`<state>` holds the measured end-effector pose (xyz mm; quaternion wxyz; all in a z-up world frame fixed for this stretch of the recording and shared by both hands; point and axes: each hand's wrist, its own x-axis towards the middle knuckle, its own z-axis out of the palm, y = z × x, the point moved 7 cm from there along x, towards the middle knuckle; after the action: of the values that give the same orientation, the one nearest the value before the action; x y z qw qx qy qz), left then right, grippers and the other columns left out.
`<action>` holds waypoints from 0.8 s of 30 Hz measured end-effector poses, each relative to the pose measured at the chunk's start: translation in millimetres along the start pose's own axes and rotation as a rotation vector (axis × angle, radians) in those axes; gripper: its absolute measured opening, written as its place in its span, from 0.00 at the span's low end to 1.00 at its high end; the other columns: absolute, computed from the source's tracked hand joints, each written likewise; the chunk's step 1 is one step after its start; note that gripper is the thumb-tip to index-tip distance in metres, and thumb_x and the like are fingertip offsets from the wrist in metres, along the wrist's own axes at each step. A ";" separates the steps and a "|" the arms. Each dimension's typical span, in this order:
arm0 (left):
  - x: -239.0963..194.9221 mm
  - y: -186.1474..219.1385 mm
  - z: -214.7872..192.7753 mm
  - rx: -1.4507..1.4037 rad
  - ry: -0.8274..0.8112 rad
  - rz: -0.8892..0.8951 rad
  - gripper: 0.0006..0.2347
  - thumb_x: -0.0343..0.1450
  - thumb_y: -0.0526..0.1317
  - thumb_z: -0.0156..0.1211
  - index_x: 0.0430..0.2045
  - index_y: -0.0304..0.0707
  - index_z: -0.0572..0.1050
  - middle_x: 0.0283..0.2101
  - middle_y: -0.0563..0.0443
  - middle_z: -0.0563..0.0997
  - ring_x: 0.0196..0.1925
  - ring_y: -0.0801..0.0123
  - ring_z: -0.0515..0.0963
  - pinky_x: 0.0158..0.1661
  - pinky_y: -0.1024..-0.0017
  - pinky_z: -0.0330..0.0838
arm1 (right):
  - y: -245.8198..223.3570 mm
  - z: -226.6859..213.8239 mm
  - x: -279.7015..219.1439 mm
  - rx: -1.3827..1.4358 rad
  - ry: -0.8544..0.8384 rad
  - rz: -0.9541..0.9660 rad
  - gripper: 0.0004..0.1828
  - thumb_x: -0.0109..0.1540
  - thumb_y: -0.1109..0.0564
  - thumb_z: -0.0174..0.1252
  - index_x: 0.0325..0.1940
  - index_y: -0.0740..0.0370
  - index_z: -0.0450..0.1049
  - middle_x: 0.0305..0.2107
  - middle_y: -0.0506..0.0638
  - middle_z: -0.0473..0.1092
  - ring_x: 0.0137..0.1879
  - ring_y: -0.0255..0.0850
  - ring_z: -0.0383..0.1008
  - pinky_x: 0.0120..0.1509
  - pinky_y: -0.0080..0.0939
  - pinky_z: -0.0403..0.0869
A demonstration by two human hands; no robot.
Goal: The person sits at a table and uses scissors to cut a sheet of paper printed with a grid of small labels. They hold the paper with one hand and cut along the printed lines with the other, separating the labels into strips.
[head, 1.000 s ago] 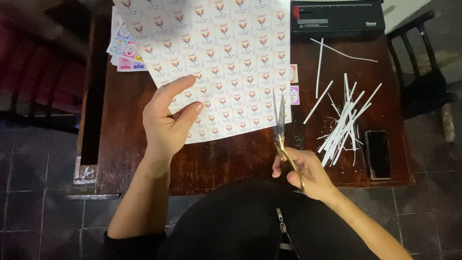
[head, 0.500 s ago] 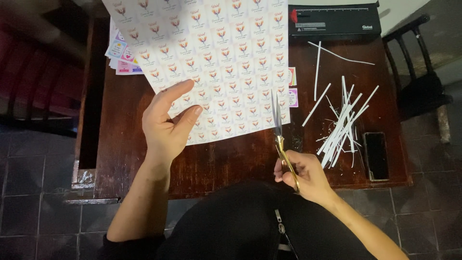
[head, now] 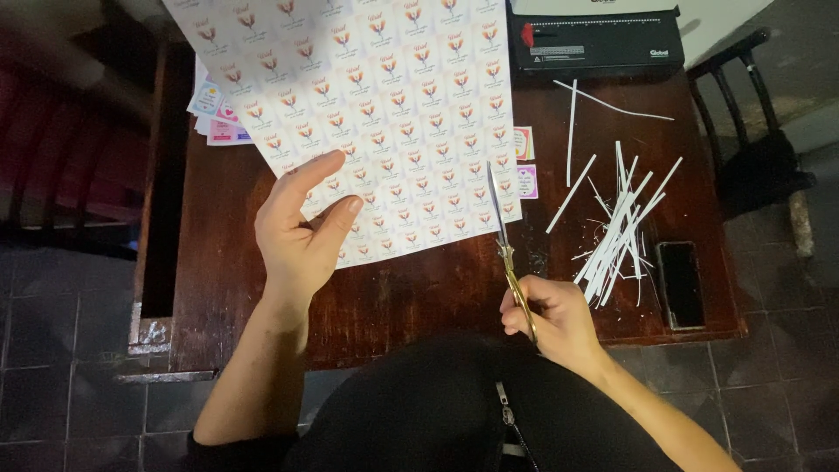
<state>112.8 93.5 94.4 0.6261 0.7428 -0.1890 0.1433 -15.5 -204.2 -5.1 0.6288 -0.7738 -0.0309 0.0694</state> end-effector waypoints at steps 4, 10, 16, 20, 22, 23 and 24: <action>-0.1 -2.8 -0.1 0.007 0.002 0.016 0.19 0.71 0.23 0.68 0.57 0.30 0.75 0.58 0.44 0.77 0.61 0.68 0.77 0.60 0.74 0.75 | 0.6 0.1 0.1 0.018 0.011 0.005 0.10 0.58 0.56 0.69 0.31 0.64 0.77 0.22 0.47 0.77 0.26 0.31 0.79 0.29 0.30 0.77; -1.0 -3.8 0.7 0.003 0.008 0.009 0.19 0.71 0.23 0.68 0.57 0.30 0.75 0.58 0.44 0.77 0.61 0.68 0.77 0.59 0.75 0.75 | 1.5 0.1 0.9 -0.025 0.036 0.001 0.09 0.58 0.57 0.68 0.28 0.64 0.76 0.21 0.47 0.77 0.25 0.31 0.79 0.27 0.29 0.77; -0.4 -6.1 0.4 0.065 0.014 0.017 0.19 0.70 0.24 0.68 0.56 0.30 0.75 0.58 0.44 0.78 0.60 0.68 0.78 0.58 0.74 0.76 | 2.7 0.2 4.1 -0.058 0.051 -0.008 0.09 0.58 0.58 0.68 0.27 0.64 0.76 0.19 0.47 0.77 0.24 0.31 0.78 0.26 0.29 0.75; -2.1 -14.1 1.4 0.032 0.029 -0.005 0.19 0.69 0.24 0.68 0.55 0.30 0.75 0.57 0.45 0.78 0.58 0.69 0.79 0.56 0.75 0.76 | 2.2 1.7 10.0 -0.028 0.003 -0.041 0.12 0.59 0.53 0.67 0.26 0.62 0.75 0.18 0.45 0.76 0.23 0.31 0.78 0.26 0.30 0.75; -2.4 -18.2 3.3 0.001 0.032 -0.024 0.19 0.69 0.24 0.67 0.55 0.30 0.75 0.57 0.45 0.78 0.58 0.70 0.78 0.55 0.76 0.76 | -3.7 1.5 14.3 -0.016 -0.021 -0.066 0.14 0.59 0.51 0.67 0.26 0.62 0.75 0.18 0.45 0.76 0.23 0.31 0.78 0.26 0.30 0.75; -3.0 -23.9 5.4 -0.061 0.020 -0.075 0.19 0.69 0.23 0.66 0.55 0.30 0.75 0.58 0.45 0.77 0.58 0.69 0.78 0.55 0.75 0.77 | -6.8 1.8 16.3 -0.018 -0.038 -0.081 0.16 0.60 0.49 0.67 0.26 0.61 0.74 0.18 0.45 0.75 0.24 0.31 0.78 0.28 0.30 0.75; -5.8 -29.5 7.6 -0.122 0.008 -0.129 0.19 0.69 0.23 0.66 0.55 0.31 0.75 0.58 0.45 0.76 0.58 0.69 0.78 0.54 0.75 0.77 | -9.3 2.9 16.5 -0.018 -0.057 -0.093 0.17 0.60 0.47 0.67 0.27 0.61 0.74 0.18 0.44 0.75 0.25 0.31 0.78 0.29 0.31 0.74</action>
<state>121.0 90.8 64.6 0.6789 0.7133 -0.1465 0.0938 0.8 -197.3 2.3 0.6234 -0.7748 -0.0853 0.0619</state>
